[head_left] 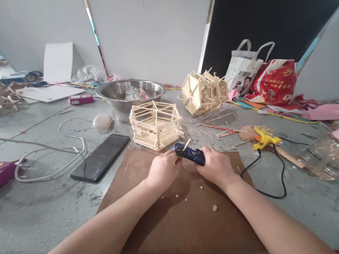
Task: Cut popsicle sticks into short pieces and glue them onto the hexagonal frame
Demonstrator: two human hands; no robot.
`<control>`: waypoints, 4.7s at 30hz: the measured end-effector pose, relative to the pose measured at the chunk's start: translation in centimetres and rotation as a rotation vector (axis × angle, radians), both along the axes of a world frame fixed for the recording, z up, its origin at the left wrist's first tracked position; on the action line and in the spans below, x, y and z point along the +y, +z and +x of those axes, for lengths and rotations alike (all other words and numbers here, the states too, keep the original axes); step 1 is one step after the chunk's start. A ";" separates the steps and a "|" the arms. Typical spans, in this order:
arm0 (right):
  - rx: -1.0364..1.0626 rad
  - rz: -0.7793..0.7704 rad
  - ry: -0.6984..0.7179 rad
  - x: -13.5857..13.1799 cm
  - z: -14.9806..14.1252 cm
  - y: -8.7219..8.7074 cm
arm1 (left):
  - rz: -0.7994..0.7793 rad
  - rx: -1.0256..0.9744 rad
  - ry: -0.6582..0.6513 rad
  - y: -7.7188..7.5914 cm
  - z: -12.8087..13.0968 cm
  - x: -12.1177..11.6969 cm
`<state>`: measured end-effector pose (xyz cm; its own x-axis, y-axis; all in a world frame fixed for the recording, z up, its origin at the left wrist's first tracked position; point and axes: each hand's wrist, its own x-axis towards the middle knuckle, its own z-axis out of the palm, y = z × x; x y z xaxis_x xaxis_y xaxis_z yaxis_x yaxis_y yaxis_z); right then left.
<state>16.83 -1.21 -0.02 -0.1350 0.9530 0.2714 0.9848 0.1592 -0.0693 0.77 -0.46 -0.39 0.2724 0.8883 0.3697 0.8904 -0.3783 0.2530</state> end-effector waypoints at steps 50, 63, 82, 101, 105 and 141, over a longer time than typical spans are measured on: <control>0.037 -0.768 -0.205 2.4 1.3 3.0 | -0.205 0.134 -0.055 -0.4 -0.5 -0.1; 0.033 -0.765 -0.198 2.6 1.5 2.7 | -0.217 0.201 -0.026 -0.3 -0.2 -0.1; 0.513 -0.818 -0.187 2.4 0.7 2.1 | -0.224 0.228 0.112 -0.1 0.2 0.0; 0.202 -0.174 -0.003 1.2 -0.4 2.5 | -0.236 0.106 0.114 0.6 -1.0 0.7; 0.115 -0.066 -0.092 1.7 0.7 1.3 | -0.259 0.223 0.126 0.3 -1.3 0.9; 0.189 0.037 -0.082 1.8 2.4 1.1 | -0.069 0.485 -0.125 1.7 -0.9 -0.8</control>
